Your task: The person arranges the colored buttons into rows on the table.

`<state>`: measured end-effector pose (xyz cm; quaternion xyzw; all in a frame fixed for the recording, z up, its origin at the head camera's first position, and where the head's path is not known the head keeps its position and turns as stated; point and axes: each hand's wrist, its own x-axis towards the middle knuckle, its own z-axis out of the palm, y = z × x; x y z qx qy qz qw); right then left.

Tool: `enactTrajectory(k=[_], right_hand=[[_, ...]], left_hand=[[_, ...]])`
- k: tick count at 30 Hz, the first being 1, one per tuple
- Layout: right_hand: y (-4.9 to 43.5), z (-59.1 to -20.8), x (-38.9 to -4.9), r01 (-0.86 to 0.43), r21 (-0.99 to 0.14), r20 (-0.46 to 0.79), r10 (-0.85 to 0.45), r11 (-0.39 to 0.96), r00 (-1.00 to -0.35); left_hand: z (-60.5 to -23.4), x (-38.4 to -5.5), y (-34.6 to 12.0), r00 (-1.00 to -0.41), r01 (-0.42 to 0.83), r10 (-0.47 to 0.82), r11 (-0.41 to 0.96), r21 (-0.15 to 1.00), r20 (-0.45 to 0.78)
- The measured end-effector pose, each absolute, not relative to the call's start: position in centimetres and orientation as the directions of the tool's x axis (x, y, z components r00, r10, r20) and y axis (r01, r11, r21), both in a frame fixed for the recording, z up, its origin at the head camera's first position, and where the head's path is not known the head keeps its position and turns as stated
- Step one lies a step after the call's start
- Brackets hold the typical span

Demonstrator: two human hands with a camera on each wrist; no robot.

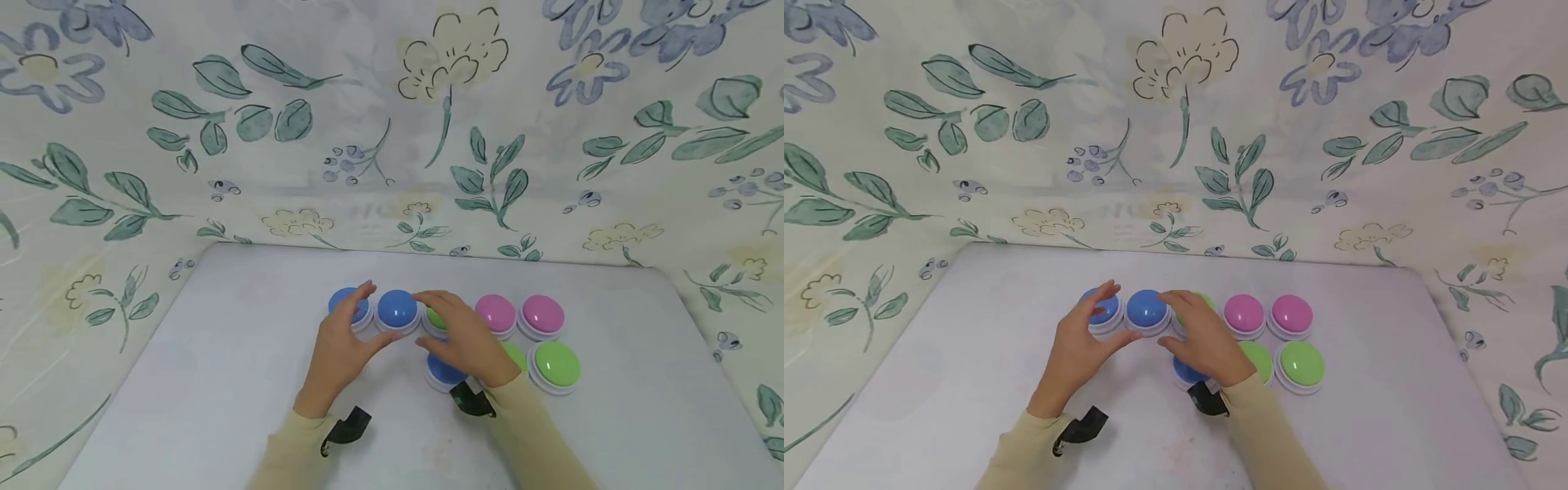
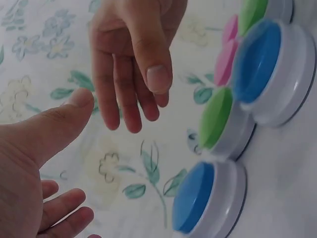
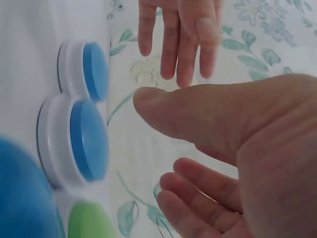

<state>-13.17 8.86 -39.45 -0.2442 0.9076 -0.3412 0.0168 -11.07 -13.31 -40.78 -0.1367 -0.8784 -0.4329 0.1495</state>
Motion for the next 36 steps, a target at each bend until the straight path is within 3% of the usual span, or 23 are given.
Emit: enactTrajectory(k=[5,14,36], right_hand=[[7.0,-39.8,-14.0,-0.454,-0.667,0.160,-0.482,0.591,-0.862],[4.1,-40.0,-15.2,-0.389,-0.694,0.097,-0.457,0.605,-0.884],[0.5,-42.3,-17.3,-0.404,-0.660,0.051,-0.499,0.633,-0.865]], left_hand=[[-40.9,-11.7,-15.1,-0.924,0.336,0.054,0.588,0.736,0.379],[-41.9,-12.6,-17.3,-0.935,0.282,0.003,0.609,0.741,0.354],[-43.6,-13.3,-19.5,-0.977,0.185,0.037,0.643,0.743,0.212]])
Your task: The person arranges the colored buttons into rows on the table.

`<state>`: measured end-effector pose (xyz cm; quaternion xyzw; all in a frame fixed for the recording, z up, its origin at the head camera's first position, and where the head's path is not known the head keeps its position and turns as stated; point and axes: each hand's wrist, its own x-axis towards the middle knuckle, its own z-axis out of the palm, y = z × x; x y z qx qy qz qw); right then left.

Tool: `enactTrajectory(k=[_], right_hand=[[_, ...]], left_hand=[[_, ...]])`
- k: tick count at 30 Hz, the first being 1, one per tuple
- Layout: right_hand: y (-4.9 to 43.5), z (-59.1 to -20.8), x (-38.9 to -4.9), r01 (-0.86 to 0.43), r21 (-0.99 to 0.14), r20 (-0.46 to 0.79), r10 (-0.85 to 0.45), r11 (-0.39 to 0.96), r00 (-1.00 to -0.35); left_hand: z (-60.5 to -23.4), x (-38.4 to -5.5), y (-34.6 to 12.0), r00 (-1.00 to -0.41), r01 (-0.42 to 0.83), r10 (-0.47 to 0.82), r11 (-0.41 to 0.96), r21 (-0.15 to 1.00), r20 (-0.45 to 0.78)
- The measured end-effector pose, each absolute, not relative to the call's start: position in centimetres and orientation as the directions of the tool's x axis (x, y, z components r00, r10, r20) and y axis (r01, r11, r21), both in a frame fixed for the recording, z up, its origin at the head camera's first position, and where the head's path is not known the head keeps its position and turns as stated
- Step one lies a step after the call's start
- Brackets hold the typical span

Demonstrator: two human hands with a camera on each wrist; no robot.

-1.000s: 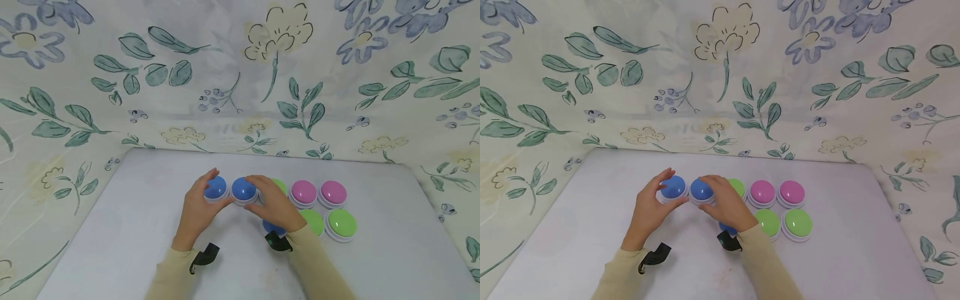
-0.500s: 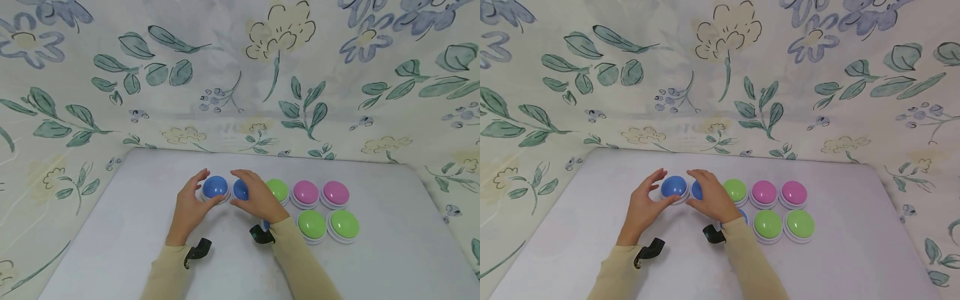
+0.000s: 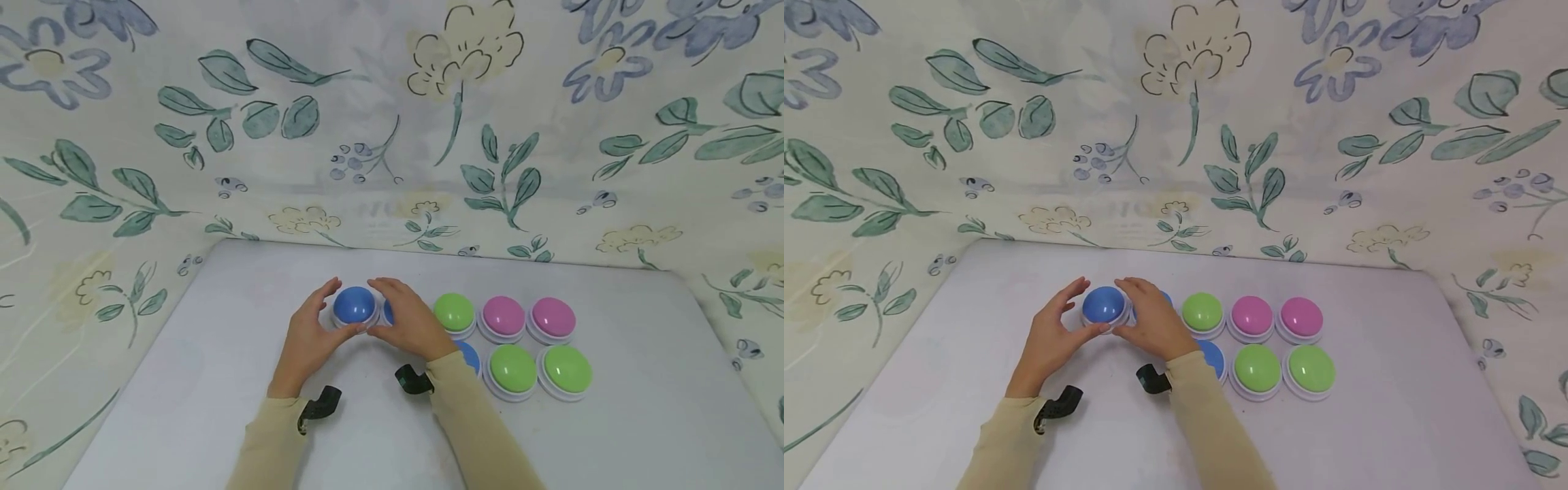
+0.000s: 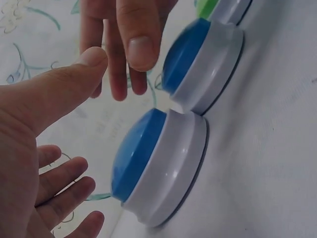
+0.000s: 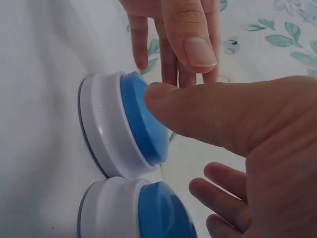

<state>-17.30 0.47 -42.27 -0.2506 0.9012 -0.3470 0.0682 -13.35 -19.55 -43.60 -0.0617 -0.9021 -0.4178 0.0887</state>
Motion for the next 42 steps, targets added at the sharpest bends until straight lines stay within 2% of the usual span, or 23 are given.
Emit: enactTrajectory(k=[11,21,35,42], right_hand=[[-0.7,-43.4,-18.0,-0.513,-0.495,0.043,-0.569,0.701,-0.821],[-1.3,-43.6,-18.3,-0.570,-0.329,0.041,-0.591,0.753,-0.805],[-1.8,-44.0,-17.9,-0.570,-0.249,0.115,-0.561,0.783,-0.820],[-1.8,-43.9,-17.8,-0.578,-0.278,0.158,-0.557,0.767,-0.815]], left_hand=[[-44.7,-13.6,-20.4,-0.991,0.125,0.050,0.653,0.747,0.123],[-45.2,-13.8,-20.3,-0.990,0.137,0.066,0.683,0.717,0.126],[-45.9,-14.1,-20.3,-0.984,0.147,0.037,0.716,0.682,0.173],[-45.6,-13.9,-20.3,-0.984,0.123,0.001,0.727,0.676,0.178]])
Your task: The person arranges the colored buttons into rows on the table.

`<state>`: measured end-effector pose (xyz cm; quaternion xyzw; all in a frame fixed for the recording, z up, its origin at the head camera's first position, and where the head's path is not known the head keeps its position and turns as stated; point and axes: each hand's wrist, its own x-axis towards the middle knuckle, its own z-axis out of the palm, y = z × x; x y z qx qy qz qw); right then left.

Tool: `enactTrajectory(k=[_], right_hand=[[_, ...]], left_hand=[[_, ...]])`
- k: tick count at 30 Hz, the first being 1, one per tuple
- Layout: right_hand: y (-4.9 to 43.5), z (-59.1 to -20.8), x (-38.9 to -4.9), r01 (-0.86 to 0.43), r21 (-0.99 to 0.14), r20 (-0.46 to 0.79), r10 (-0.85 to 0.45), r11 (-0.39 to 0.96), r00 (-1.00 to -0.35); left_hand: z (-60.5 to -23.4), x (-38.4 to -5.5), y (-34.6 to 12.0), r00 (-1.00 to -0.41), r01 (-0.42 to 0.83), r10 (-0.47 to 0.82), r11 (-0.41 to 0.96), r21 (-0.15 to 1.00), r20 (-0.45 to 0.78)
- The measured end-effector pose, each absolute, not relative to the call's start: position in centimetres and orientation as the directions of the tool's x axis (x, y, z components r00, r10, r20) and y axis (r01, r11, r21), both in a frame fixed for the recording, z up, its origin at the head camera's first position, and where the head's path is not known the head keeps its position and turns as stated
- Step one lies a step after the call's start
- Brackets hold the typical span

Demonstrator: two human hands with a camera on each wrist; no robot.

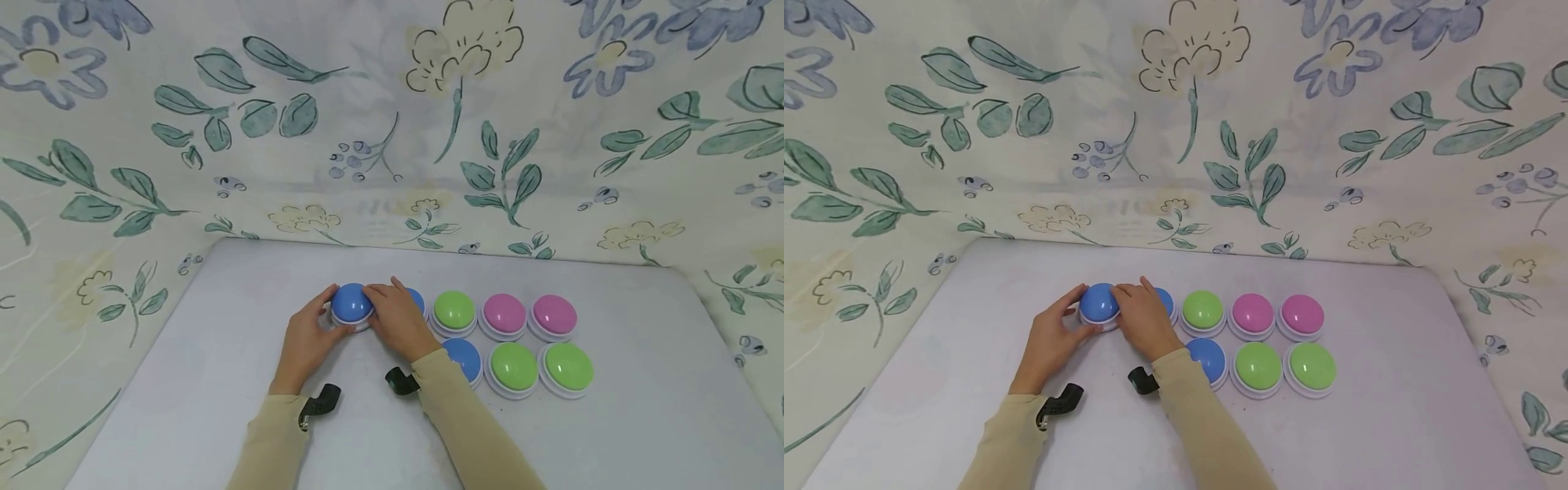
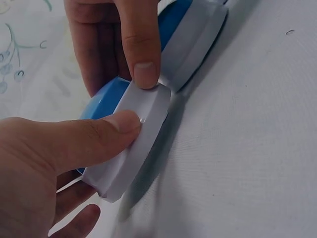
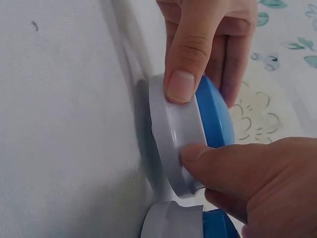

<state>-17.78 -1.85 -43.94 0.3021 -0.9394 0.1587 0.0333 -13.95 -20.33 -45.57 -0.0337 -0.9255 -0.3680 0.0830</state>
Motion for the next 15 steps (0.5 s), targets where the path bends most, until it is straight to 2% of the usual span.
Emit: enactTrajectory(k=[8,15], right_hand=[[-1.7,-43.5,-17.8,-0.586,-0.330,0.184,-0.558,0.740,-0.809],[-1.4,-42.8,-17.5,-0.553,-0.371,0.150,-0.539,0.746,-0.829]], left_hand=[[-44.9,-13.8,-20.3,-0.981,0.132,0.002,0.736,0.664,0.192],[-44.0,-13.6,-20.2,-0.984,0.138,0.024,0.731,0.668,0.178]])
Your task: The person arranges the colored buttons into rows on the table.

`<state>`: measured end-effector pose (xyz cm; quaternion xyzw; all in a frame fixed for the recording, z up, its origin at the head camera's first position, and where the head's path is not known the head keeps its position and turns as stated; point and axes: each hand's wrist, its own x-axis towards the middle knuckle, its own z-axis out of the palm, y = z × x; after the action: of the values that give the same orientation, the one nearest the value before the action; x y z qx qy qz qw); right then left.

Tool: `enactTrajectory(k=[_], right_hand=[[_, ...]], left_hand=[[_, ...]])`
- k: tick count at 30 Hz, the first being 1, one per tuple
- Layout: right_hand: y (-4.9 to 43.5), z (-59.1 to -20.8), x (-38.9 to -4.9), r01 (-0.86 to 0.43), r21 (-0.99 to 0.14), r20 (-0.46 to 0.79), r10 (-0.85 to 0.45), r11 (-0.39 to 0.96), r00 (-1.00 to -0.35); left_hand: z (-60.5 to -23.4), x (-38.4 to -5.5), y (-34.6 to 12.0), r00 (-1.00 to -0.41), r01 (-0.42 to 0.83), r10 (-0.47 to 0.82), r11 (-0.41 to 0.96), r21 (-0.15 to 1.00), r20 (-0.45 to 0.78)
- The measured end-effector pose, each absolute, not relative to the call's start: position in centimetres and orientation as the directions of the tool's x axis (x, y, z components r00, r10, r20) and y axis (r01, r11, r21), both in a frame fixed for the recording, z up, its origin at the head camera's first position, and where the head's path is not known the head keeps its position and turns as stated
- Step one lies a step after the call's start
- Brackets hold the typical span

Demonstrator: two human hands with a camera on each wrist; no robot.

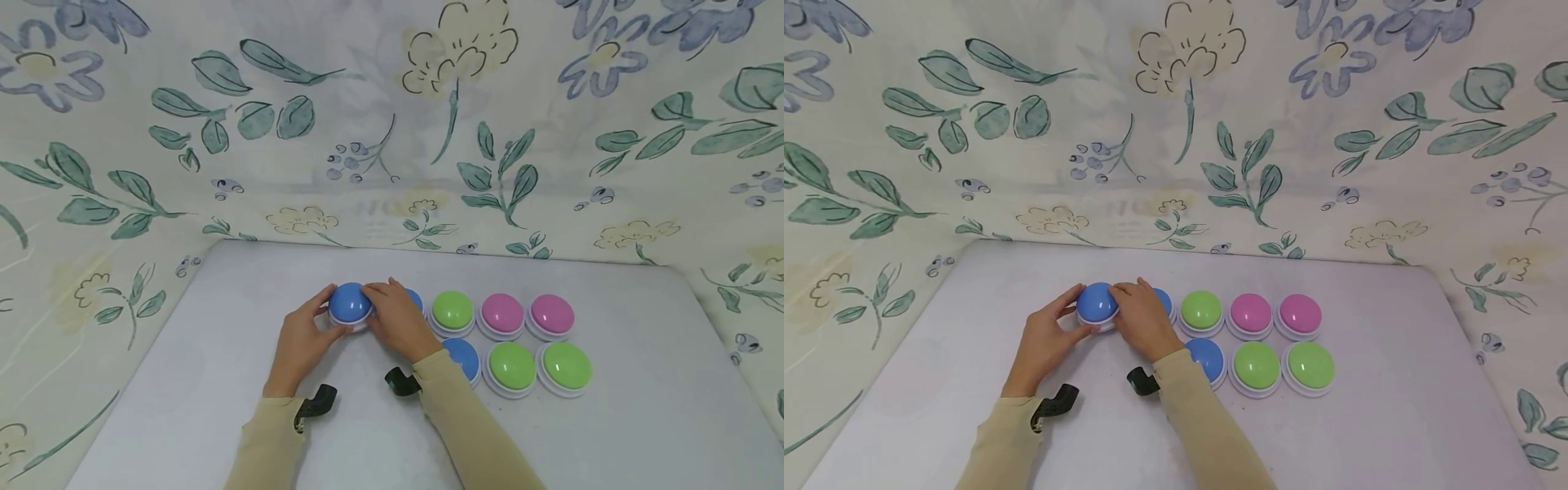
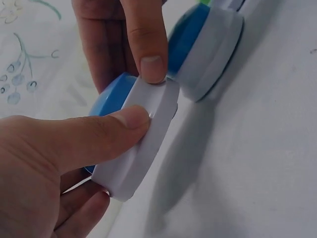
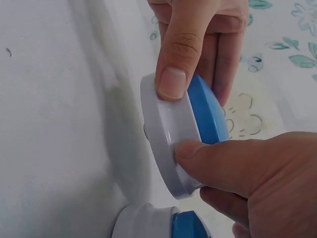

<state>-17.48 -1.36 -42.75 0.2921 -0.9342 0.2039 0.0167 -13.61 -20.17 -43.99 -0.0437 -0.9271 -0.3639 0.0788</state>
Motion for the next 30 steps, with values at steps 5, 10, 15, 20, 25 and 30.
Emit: enactTrajectory(k=[5,10,15,20,25,30], right_hand=[[-1.2,-42.3,-17.1,-0.519,-0.392,0.128,-0.513,0.760,-0.849],[-1.0,-42.0,-16.8,-0.495,-0.420,0.128,-0.490,0.761,-0.862],[-0.7,-41.9,-16.5,-0.484,-0.437,0.121,-0.484,0.758,-0.867],[-0.5,-41.7,-16.3,-0.491,-0.437,0.123,-0.490,0.754,-0.863],[-0.4,-41.3,-15.9,-0.503,-0.433,0.125,-0.502,0.748,-0.856],[-0.5,-41.0,-15.4,-0.509,-0.424,0.139,-0.502,0.749,-0.854]], left_hand=[[-43.2,-13.4,-20.0,-0.982,0.154,0.043,0.736,0.659,0.182],[-42.6,-13.3,-19.8,-0.979,0.173,0.057,0.738,0.652,0.196],[-42.2,-13.2,-19.7,-0.976,0.195,0.079,0.736,0.649,0.204],[-41.7,-13.0,-19.7,-0.972,0.216,0.100,0.736,0.642,0.213],[-41.3,-12.7,-19.8,-0.972,0.216,0.106,0.742,0.635,0.207],[-40.9,-12.4,-19.8,-0.976,0.205,0.108,0.750,0.628,0.190]])
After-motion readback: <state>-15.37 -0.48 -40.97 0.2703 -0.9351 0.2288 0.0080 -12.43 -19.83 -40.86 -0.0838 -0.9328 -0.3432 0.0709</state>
